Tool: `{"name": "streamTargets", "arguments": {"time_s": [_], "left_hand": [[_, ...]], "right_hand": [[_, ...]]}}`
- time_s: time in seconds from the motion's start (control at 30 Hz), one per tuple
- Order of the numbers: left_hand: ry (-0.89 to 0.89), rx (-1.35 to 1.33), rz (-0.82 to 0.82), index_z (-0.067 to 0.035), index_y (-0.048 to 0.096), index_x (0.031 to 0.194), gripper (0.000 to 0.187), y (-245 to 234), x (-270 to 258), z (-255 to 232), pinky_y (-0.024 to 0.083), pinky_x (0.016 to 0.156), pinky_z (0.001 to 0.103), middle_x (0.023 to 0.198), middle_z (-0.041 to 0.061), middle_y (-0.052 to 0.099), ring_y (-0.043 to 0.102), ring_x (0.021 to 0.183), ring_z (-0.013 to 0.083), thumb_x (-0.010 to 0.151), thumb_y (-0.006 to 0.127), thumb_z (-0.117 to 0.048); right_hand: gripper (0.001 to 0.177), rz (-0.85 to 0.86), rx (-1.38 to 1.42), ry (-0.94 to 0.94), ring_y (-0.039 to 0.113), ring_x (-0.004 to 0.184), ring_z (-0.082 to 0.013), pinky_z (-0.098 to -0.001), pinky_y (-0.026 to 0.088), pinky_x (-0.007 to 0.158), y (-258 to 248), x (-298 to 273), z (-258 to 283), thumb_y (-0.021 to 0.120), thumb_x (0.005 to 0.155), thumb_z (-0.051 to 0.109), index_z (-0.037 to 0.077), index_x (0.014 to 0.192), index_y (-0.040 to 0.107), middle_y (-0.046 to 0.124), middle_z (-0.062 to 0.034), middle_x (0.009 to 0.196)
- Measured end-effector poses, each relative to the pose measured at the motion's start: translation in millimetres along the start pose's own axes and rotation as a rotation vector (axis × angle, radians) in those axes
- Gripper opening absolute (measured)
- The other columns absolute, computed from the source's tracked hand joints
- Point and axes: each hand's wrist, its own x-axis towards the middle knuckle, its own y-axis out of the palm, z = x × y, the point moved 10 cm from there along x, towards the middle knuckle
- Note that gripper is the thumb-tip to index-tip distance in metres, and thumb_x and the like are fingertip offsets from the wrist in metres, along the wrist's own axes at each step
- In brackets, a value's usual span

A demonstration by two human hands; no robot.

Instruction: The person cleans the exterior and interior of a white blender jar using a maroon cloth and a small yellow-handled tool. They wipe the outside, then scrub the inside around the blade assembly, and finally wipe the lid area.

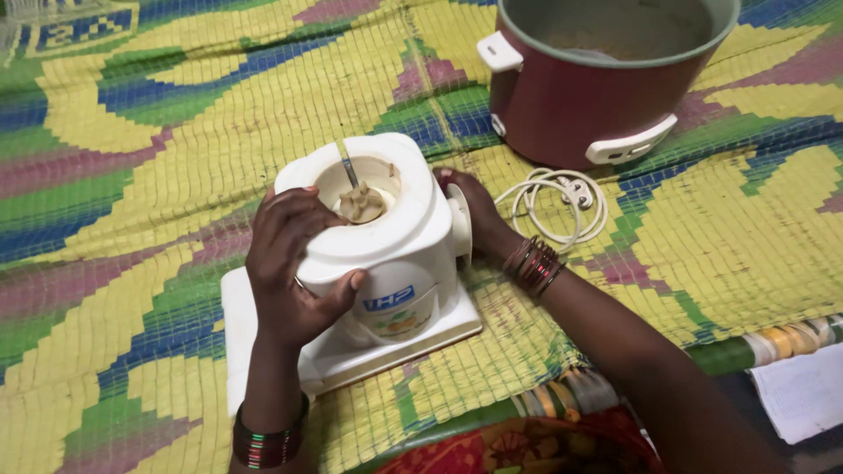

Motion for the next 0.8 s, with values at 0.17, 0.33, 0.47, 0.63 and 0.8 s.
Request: {"name": "streamTargets", "arguments": {"time_s": [0.17, 0.33, 0.47, 0.63, 0.8], "left_hand": [[0.003, -0.003, 0.01, -0.005, 0.068, 0.111, 0.051, 1, 1, -2, 0.04, 0.12, 0.054, 0.116, 0.013, 0.064, 0.062, 0.126, 0.034, 0.083, 0.078, -0.047], [-0.001, 0.025, 0.048, -0.006, 0.069, 0.111, 0.05, 9, 2, 0, 0.039, 0.122, 0.057, 0.115, 0.012, 0.065, 0.062, 0.13, 0.0353, 0.082, 0.079, -0.046], [-0.004, 0.011, 0.048, -0.006, 0.069, 0.111, 0.05, 10, 4, 2, 0.04, 0.122, 0.056, 0.115, 0.012, 0.065, 0.062, 0.13, 0.0349, 0.083, 0.078, -0.046], [0.012, -0.006, 0.037, -0.006, 0.069, 0.111, 0.049, 10, 3, 1, 0.043, 0.119, 0.054, 0.115, 0.012, 0.065, 0.061, 0.129, 0.0356, 0.083, 0.078, -0.046], [0.026, -0.004, 0.026, -0.006, 0.069, 0.11, 0.049, 10, 3, 0, 0.043, 0.118, 0.055, 0.115, 0.012, 0.065, 0.062, 0.128, 0.0349, 0.083, 0.079, -0.045]], "right_hand": [[0.035, 0.263, 0.122, -0.154, 0.054, 0.078, -0.0123, -0.0286, 0.049, 0.078, 38, -9, 39, 0.044, 0.112, 0.033, 0.009, 0.087, 0.051, 0.053, -0.0004, 0.082], [0.036, 0.187, 0.082, -0.104, 0.053, 0.076, -0.0116, -0.0282, 0.048, 0.077, 34, -10, 32, 0.045, 0.11, 0.036, 0.011, 0.085, 0.049, 0.051, 0.0005, 0.078], [0.034, 0.083, 0.058, -0.087, 0.056, 0.075, -0.0125, -0.0293, 0.05, 0.074, 24, -8, 22, 0.047, 0.107, 0.037, 0.012, 0.085, 0.052, 0.054, -0.0007, 0.077], [0.027, 0.065, 0.253, -0.004, 0.061, 0.084, -0.0124, -0.0305, 0.054, 0.084, 12, -8, 3, 0.051, 0.107, 0.034, 0.012, 0.093, 0.056, 0.059, -0.0001, 0.087], [0.031, 0.049, 0.164, -0.035, 0.067, 0.094, -0.015, -0.0328, 0.056, 0.092, -2, -5, -2, 0.049, 0.106, 0.035, 0.008, 0.108, 0.061, 0.067, -0.0046, 0.101]]}}
